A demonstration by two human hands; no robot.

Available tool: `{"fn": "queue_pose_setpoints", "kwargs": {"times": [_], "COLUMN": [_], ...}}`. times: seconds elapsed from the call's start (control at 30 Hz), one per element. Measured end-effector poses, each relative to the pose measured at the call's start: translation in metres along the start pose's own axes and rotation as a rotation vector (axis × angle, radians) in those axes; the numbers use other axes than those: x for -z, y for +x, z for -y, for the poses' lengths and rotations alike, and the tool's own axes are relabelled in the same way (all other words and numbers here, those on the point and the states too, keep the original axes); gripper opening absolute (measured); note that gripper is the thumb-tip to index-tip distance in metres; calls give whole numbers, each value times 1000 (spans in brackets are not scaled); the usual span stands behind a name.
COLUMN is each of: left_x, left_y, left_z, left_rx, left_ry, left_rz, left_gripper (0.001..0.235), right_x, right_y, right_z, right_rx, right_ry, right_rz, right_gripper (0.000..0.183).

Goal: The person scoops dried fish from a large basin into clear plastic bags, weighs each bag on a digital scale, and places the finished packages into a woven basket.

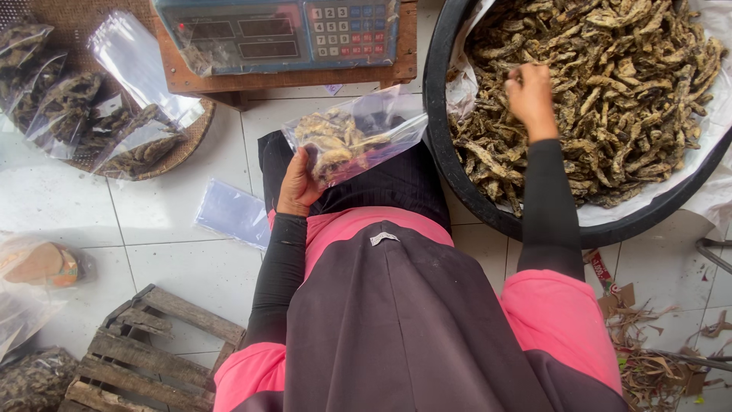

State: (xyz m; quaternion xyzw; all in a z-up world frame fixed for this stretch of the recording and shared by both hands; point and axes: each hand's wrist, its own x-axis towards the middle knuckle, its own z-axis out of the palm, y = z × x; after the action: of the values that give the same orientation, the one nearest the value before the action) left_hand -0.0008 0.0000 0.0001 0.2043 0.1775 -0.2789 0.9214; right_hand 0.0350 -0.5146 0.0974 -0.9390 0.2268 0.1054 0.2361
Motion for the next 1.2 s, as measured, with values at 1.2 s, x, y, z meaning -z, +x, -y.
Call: {"fn": "queue_pose_setpoints", "kwargs": {"times": [1.2], "left_x": [11], "left_y": [10], "left_z": [4], "left_rx": [67], "left_ry": [6], "left_rz": [18], "left_gripper": [55], "right_x": [147], "right_y": [-127], "right_z": [165], "right_rx": [812], "right_ry": [391], "right_rz": [188], "right_gripper": [13]}}
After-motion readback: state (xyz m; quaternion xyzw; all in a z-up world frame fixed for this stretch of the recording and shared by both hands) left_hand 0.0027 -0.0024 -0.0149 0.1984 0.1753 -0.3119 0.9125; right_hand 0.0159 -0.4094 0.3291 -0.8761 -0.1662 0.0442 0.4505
